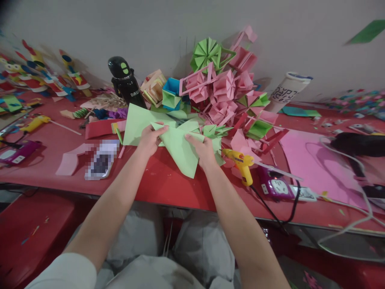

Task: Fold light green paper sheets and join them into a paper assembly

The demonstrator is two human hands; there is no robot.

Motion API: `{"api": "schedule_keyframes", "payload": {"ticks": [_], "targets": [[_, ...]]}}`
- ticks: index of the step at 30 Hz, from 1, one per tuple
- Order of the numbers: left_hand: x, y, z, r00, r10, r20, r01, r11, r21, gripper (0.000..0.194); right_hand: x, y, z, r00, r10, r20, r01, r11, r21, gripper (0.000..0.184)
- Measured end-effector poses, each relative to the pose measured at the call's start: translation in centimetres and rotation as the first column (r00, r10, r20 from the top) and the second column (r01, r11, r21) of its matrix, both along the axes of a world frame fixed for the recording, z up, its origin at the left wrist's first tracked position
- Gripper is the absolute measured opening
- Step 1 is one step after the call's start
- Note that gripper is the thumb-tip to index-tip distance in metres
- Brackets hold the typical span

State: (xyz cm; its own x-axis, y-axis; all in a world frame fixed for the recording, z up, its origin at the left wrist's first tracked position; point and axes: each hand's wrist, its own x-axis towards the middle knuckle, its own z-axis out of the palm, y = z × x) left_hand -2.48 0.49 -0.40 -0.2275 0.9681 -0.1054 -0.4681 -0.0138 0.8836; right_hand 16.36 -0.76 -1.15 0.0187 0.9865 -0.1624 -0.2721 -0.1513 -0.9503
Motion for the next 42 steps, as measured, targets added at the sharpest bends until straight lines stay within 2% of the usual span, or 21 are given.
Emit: {"api": "schedule_keyframes", "payload": {"ticks": [4,9,22,31,42], "targets": [[0.02,-0.09,0.05,0.999,-0.001,-0.032,0.002,1.0,0.02,0.045,-0.02,0.03,-0.32,1.0,0.02,0.007,-0.02,0.999,0.041,0.039],[-0.02,-0.24,0.17,1.0,-0.001,-0.027,0.002,0.999,0.041,0.046,0.0,0.17,-0.46,0.998,-0.02,0.062,0.015,0.997,0.079,0.041],[-0.02,0.01,-0.04,1.0,-0.003,0.003,0.003,0.999,0.05,0.04,0.06,0.1,-0.5,0.997,-0.003,0.078,-0.004,0.996,0.088,0.05],[-0.12,0.02,-0.2,1.0,-0.006,-0.025,0.007,0.999,0.053,0.041,0.09,0.23,-0.68,0.997,-0.01,0.081,0.003,0.996,0.09,0.042],[-0.01,-0.13,0.09,1.0,0.008,-0.003,-0.008,0.999,0.051,0.042,0.01,-0.03,-0.3,0.999,-0.006,0.042,0.002,0.994,0.111,0.042]]}}
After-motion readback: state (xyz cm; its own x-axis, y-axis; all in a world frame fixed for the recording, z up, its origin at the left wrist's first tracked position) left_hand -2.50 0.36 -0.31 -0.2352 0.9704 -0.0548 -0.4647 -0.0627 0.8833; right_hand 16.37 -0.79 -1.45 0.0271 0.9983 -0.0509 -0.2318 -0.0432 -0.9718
